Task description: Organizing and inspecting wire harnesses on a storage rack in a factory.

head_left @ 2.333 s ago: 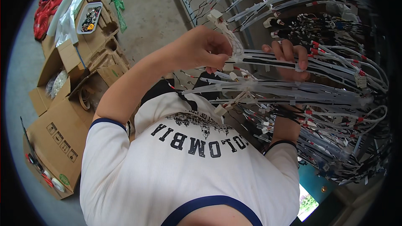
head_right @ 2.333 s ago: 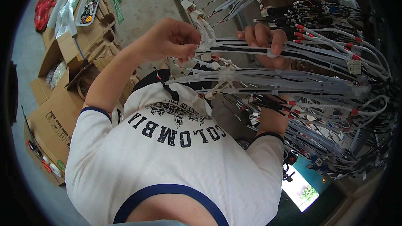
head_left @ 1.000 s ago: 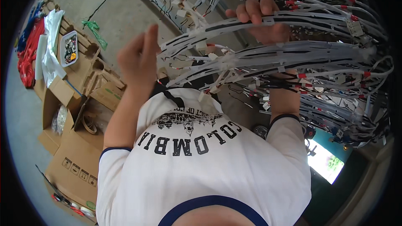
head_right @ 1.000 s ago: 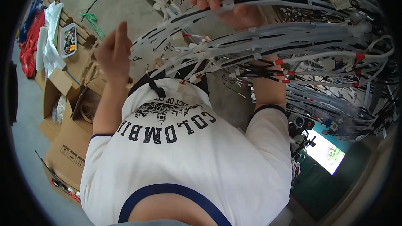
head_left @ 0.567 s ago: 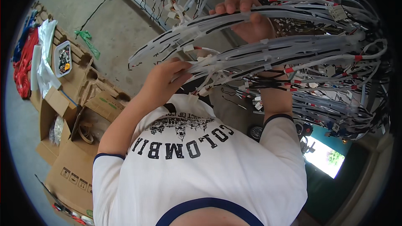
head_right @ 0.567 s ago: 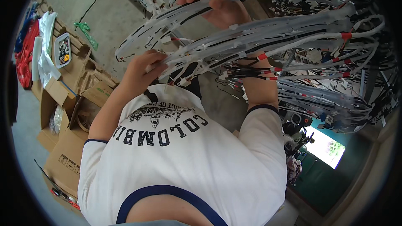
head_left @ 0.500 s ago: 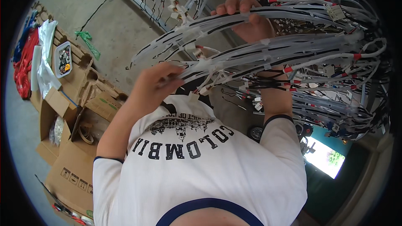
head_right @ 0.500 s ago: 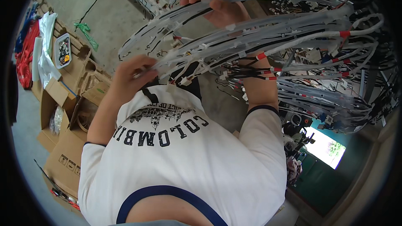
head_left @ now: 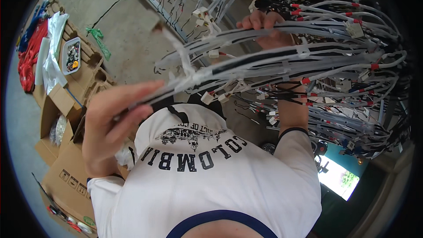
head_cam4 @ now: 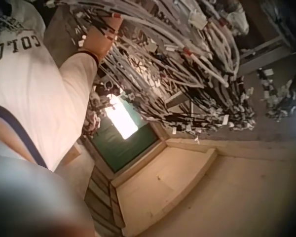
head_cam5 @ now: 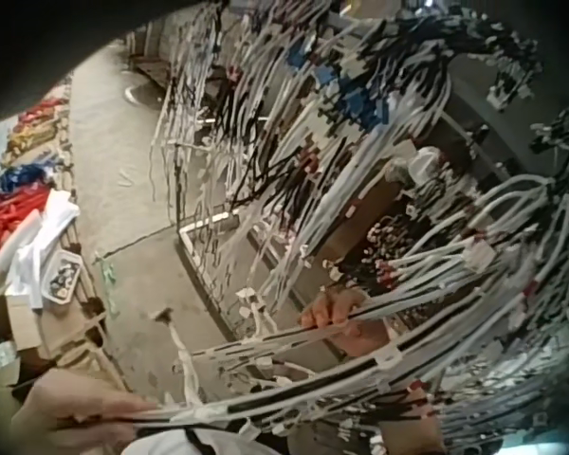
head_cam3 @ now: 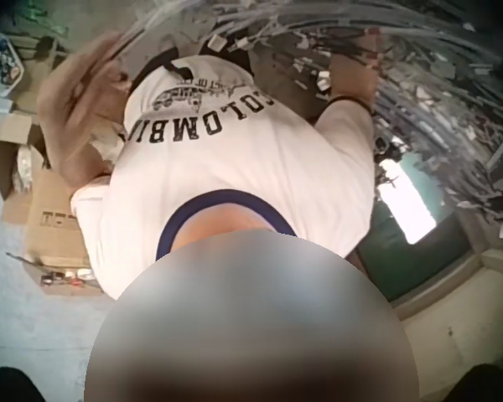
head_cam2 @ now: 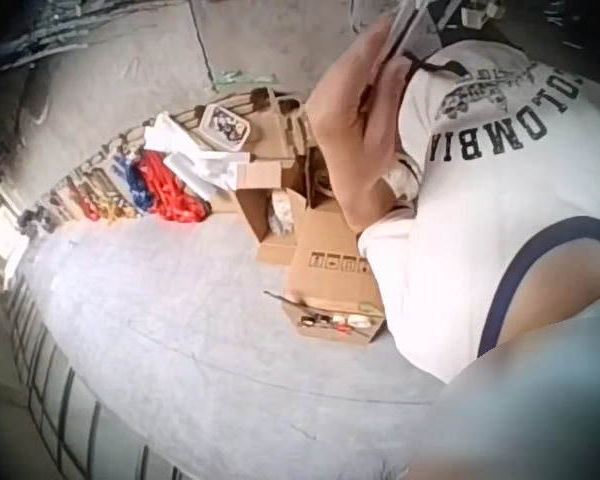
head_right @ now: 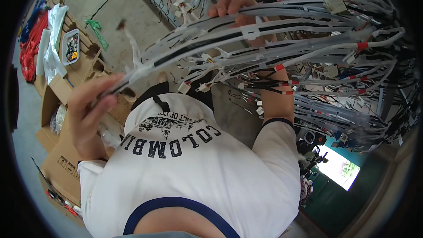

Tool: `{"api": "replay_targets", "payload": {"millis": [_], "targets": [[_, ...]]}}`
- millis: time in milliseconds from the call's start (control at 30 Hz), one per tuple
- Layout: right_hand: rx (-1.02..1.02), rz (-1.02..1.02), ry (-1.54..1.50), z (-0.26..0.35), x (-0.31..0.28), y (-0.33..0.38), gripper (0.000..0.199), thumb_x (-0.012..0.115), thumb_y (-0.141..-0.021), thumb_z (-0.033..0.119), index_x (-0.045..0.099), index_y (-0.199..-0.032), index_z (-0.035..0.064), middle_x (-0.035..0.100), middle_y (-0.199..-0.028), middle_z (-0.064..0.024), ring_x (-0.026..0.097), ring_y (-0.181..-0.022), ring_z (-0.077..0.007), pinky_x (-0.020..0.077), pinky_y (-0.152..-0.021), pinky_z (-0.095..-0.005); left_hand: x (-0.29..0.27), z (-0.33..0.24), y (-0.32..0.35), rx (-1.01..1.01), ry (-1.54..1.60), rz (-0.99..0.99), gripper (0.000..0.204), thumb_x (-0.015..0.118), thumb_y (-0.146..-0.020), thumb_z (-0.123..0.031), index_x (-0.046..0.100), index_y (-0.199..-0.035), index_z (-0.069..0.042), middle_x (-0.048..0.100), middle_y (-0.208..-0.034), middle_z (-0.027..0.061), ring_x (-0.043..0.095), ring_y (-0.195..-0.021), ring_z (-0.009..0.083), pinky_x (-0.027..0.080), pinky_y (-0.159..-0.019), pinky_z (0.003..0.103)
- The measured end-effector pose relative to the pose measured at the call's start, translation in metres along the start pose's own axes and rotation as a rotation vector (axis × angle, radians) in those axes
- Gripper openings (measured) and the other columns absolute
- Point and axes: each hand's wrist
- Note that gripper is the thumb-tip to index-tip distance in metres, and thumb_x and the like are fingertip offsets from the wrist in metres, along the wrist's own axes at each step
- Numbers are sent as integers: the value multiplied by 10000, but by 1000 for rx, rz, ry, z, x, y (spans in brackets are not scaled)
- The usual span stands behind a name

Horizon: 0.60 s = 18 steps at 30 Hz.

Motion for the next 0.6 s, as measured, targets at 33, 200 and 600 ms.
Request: {"api": "replay_targets", "payload": {"millis": [33,200,600], "targets": [[-53,59,-33,-2,-2,0,247,618,-887,236,565,-1096,116,500,-1026,-76,461,-1068,-251,305,-1031,-459,-3,3,-6,27,-50,-19,315,634,-799,-22,638,-1112,11,640,-799,72,564,-655,127,470,-639,271],[-75,233,-42,-7,19,-18,567,610,-863,460,457,-1337,190,519,-979,-55,473,-925,-217,357,-861,-425,3,79,-41,-301,281,206,252,630,-881,-121,655,-1122,-53,626,-765,34,543,-661,96,436,-595,258],[87,-1,-179,-1,27,-8,303,797,-683,478,652,-901,325,419,-857,66,420,-888,-148,248,-978,-427,-16,157,-38,-356,671,656,314,616,-889,-202,645,-1090,38,674,-913,59,599,-809,111,468,-770,246]]}}
Point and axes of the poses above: each hand's wrist, its own y-axis away from the middle knuckle, its own x-axis out of the palm, z = x × y
